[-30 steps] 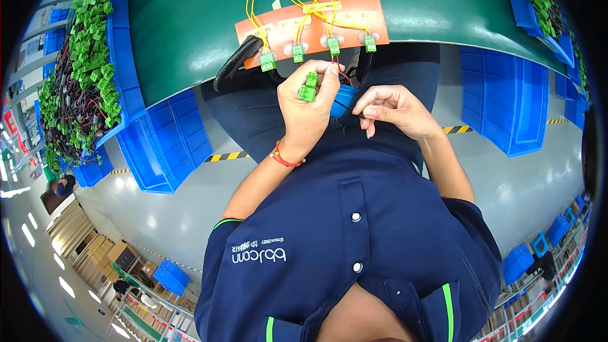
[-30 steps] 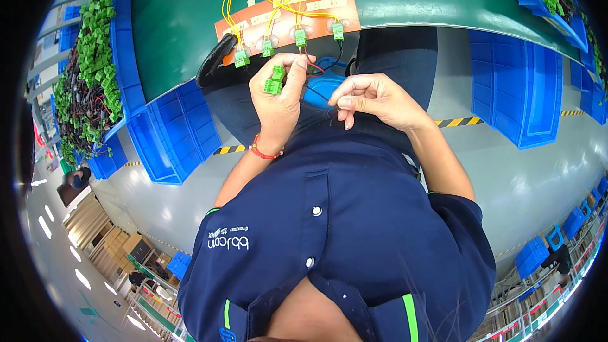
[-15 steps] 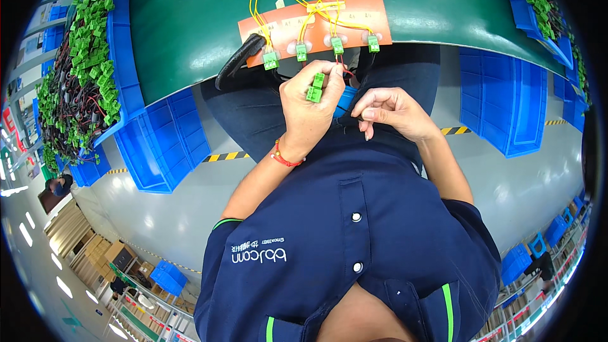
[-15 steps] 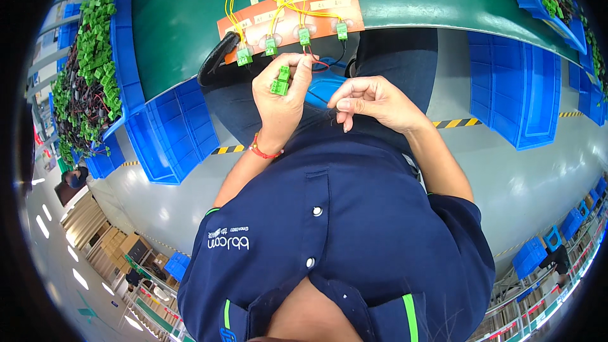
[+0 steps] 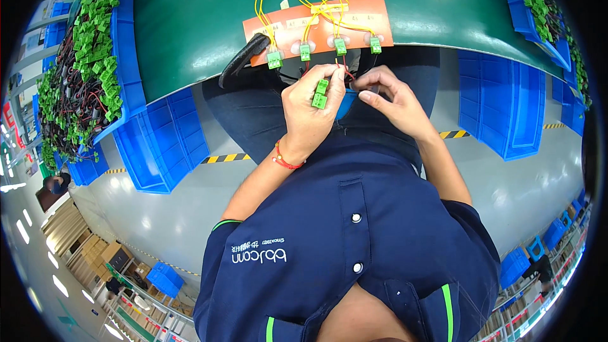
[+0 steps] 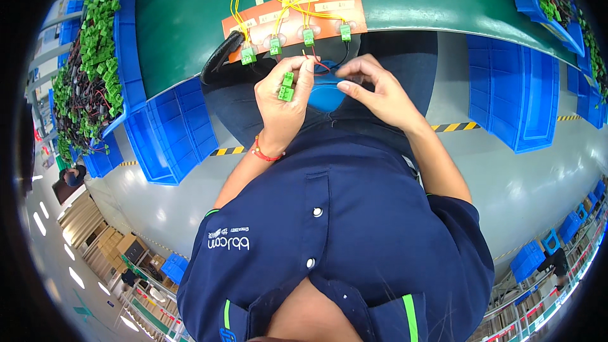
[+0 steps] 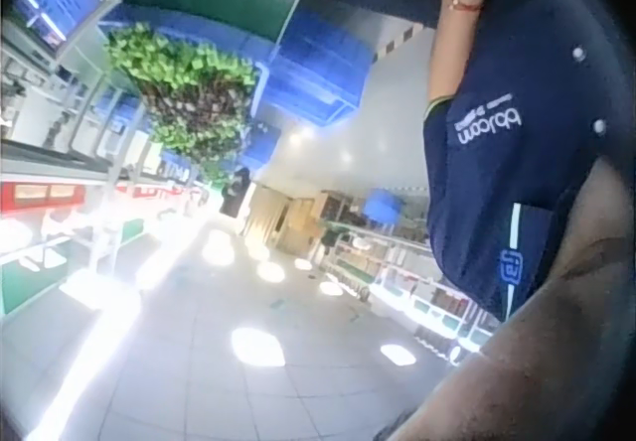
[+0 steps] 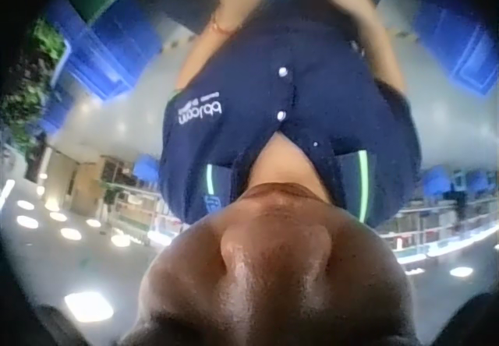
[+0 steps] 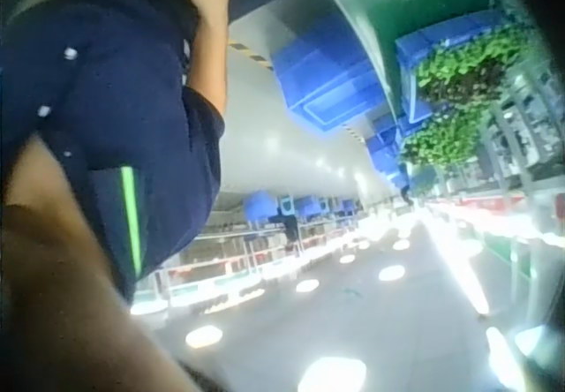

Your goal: The person repeatedly picks up green plastic connectors with attached wires from a blue bin and connects them to a central orange test board. The person handles the connectors one at a time, aligning them with the board's terminals, and then places the connected units into a separate bin. The process is continuous and repetitive throughout the clip.

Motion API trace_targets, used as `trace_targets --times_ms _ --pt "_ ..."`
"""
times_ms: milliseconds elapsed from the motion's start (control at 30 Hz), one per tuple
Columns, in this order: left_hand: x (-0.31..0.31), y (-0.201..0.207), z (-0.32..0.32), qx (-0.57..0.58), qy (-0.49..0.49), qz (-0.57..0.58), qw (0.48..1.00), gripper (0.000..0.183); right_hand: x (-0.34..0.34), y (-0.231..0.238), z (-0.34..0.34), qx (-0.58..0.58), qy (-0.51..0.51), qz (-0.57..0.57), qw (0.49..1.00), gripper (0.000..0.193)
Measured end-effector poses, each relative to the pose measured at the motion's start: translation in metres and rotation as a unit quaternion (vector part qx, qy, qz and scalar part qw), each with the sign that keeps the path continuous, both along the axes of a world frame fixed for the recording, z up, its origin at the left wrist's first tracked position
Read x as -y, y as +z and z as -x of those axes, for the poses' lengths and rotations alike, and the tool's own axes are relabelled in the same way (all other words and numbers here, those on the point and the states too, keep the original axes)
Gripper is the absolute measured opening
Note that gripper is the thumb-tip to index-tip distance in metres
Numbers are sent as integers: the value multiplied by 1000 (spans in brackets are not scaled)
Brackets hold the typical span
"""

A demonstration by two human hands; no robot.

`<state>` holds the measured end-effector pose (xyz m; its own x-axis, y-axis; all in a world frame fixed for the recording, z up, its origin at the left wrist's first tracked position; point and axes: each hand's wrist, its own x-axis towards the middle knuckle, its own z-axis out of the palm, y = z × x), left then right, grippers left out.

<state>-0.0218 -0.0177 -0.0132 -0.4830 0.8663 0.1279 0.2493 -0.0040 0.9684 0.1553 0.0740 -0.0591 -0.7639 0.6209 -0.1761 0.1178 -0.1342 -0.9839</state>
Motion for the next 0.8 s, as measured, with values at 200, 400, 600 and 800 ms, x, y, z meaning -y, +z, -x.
trace_targets --times_ms 200,400,600,800 --pt "16 4 5 -4 10 -4 1000 16 8 20 31 -102 -23 67 992 30" --pt "41 3 24 88 147 -35 985 18 7 24 40 -140 -14 182 973 30" --pt "45 -2 42 179 69 85 978 29 22 32 39 -138 -40 240 960 32" --pt "28 6 45 214 52 58 974 35 33 39 30 -162 -64 284 943 33"
